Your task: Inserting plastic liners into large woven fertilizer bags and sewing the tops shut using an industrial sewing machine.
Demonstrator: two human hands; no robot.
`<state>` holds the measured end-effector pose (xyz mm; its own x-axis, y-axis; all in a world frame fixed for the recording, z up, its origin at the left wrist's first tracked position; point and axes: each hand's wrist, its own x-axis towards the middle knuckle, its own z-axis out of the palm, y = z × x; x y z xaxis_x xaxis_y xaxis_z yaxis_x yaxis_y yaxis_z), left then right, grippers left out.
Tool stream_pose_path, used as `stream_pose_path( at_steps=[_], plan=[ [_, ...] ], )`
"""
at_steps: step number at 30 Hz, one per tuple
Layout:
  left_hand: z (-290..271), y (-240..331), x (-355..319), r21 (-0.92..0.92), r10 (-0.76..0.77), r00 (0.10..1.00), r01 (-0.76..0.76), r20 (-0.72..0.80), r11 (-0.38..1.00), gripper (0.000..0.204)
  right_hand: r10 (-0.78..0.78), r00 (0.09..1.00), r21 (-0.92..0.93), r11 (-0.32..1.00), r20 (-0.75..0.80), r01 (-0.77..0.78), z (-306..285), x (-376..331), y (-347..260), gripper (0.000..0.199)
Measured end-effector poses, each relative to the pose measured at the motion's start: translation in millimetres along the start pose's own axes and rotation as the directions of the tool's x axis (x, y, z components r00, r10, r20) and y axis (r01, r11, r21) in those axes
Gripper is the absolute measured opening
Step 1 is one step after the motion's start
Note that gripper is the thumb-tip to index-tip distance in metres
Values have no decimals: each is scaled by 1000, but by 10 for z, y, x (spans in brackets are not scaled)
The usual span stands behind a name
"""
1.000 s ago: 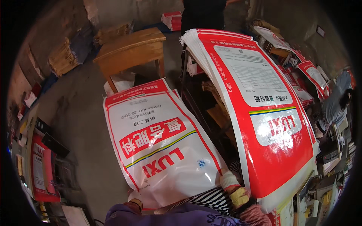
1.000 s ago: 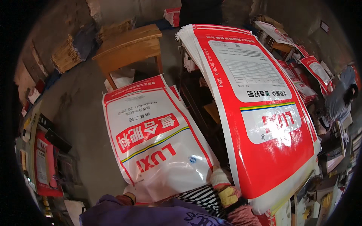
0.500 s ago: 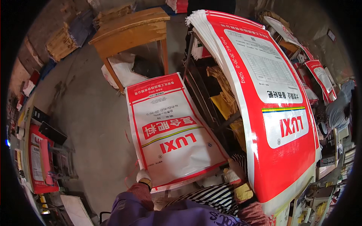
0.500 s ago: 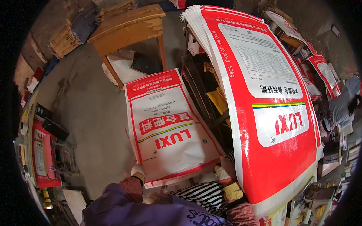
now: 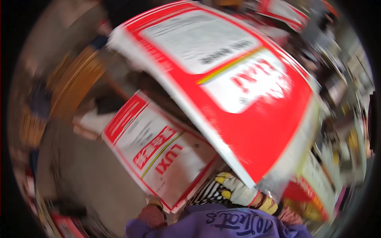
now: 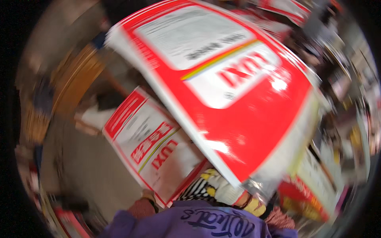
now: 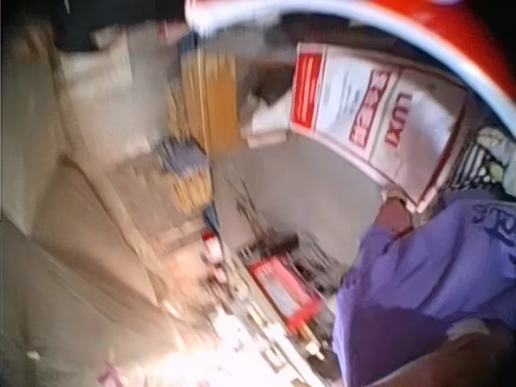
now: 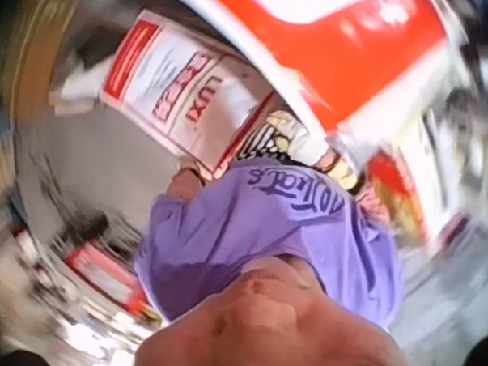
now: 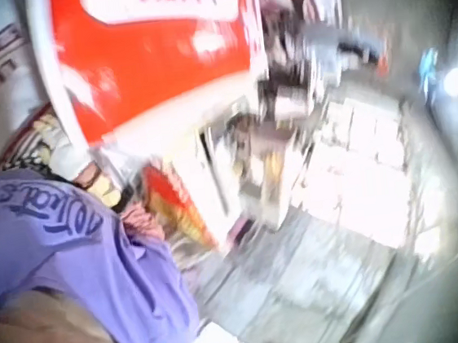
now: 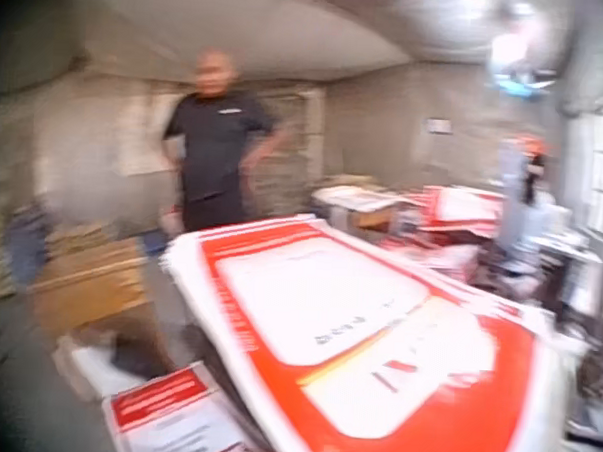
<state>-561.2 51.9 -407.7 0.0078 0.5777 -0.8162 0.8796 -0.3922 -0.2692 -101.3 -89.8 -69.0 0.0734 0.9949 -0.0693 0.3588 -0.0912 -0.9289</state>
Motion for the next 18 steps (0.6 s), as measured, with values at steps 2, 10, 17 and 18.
stream_pose_path(
  at_steps=[2,10,17,18],
  plan=[
    [68,-312,269,-199,-68,947,5,-313,980,37,-14,968,-704,684,249,191,9,-203,268,35],
    [-3833,1860,-2380,-142,-159,84,-907,-984,397,38,342,928,317,872,151,-373,-937,-1126,-292,38],
    [-4053,3336,-3991,481,668,-312,-873,-676,79,36,378,811,580,812,-447,-59,-1009,-1729,69,15],
    [-3967,3564,-3998,640,788,-339,-763,-513,89,62,385,803,588,807,-454,-54,-1020,-1774,90,15]
  ],
)
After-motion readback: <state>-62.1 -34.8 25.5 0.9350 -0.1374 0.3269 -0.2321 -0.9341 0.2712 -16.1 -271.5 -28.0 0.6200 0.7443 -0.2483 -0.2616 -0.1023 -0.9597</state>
